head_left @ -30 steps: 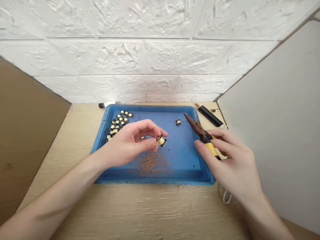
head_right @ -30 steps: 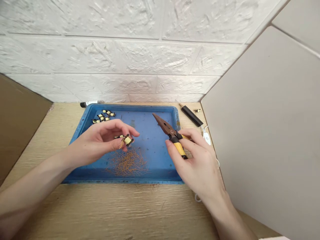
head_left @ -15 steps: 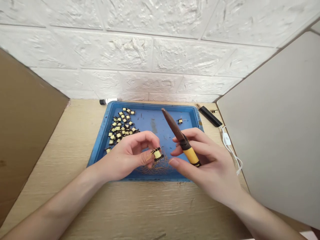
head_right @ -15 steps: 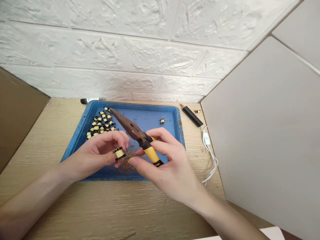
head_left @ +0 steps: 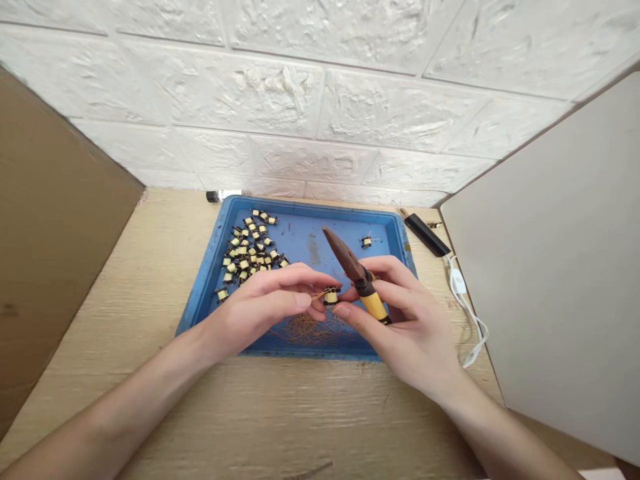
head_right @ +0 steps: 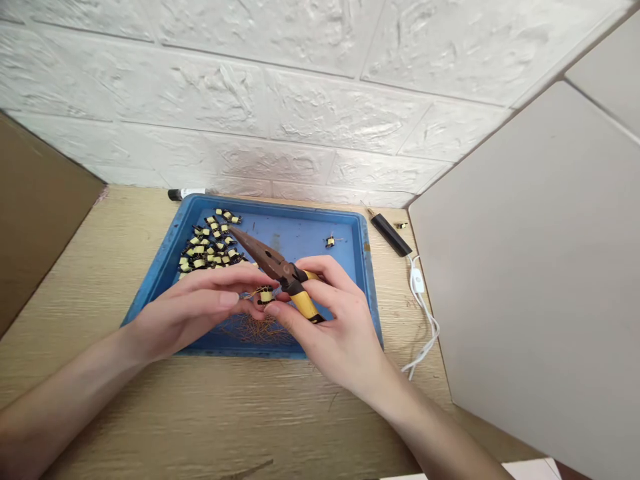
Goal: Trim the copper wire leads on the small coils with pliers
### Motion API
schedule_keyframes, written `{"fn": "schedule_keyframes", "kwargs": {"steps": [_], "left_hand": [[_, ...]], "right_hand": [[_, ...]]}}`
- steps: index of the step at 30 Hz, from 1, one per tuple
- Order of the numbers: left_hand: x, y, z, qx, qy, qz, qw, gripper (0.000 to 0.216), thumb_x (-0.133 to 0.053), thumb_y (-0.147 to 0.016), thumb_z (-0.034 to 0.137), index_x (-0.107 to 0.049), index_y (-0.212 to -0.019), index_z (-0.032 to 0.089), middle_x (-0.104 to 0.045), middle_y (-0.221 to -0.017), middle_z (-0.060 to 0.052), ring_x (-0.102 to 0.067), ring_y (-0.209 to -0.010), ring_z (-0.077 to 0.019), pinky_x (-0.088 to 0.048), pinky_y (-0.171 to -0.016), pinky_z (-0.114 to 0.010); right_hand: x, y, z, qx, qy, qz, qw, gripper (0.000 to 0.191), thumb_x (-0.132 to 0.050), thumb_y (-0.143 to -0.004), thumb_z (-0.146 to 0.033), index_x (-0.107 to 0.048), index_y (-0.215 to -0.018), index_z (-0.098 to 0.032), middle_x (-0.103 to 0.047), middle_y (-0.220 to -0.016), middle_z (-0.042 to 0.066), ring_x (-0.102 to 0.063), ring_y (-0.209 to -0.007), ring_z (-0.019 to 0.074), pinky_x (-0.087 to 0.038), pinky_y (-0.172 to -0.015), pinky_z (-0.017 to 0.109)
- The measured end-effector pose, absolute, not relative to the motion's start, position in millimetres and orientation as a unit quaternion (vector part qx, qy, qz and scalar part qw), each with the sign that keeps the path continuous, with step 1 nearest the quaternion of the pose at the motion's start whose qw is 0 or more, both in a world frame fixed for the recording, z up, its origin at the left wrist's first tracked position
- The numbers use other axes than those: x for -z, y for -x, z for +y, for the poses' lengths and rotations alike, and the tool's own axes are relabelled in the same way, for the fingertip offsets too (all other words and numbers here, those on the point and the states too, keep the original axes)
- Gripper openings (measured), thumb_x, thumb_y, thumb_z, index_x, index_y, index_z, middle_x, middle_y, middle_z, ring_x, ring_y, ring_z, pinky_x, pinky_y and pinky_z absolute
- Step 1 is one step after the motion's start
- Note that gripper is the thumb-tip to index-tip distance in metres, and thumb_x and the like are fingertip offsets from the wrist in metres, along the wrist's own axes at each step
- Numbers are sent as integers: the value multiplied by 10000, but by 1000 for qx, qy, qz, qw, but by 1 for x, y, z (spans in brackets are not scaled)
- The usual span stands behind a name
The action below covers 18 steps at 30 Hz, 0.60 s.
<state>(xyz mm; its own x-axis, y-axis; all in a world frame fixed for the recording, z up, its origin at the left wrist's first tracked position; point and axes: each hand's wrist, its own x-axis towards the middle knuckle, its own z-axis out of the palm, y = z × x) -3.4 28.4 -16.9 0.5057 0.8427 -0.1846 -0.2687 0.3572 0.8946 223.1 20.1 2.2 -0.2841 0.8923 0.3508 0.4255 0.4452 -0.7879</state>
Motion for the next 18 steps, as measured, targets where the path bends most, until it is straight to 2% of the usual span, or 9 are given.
{"fn": "schedule_keyframes", "kwargs": {"steps": [3,6,10,13,18], "left_hand": [[15,1,28,-370,-429,368,737,234,-907,-859,355,-874,-1035,205,-812,-950,-50,-743,-855,-183,-610,-760,-259],[14,-1,27,-367,-428,384,731,227,-958,-811,266,-840,-994,199,-807,-919,-28,-716,-804,-151,-585,-679,-207],[12,0,27,-389,-398,364,747,187,-957,-851,252,-821,-966,199,-812,-897,3,-745,-765,-114,-613,-709,-184],[12,1,27,-403,-360,332,773,210,-968,-870,310,-843,-1012,219,-821,-902,14,-768,-758,-96,-623,-730,-166],[12,1,24,-384,-325,344,793,252,-994,-832,393,-861,-944,211,-834,-836,3,-775,-729,-103,-624,-707,-157]], "right_hand": [[2,-223,22,-282,439,-752,402,58,-844,-949,-285,-830,-893,-282,-763,-1040,24,-744,-936,175,-661,-850,322],[3,-224,23,-284,437,-755,397,90,-846,-948,-332,-837,-875,-279,-765,-1037,31,-742,-909,177,-662,-818,327],[2,-226,23,-297,439,-750,396,110,-877,-920,-375,-840,-873,-283,-771,-1026,28,-747,-899,183,-668,-812,334],[0,-228,22,-307,448,-735,406,47,-871,-913,-273,-835,-886,-288,-777,-1050,23,-757,-929,180,-672,-847,331],[0,-228,20,-332,446,-718,418,114,-860,-888,-191,-833,-879,-301,-784,-1050,8,-767,-946,168,-673,-862,308]]}}
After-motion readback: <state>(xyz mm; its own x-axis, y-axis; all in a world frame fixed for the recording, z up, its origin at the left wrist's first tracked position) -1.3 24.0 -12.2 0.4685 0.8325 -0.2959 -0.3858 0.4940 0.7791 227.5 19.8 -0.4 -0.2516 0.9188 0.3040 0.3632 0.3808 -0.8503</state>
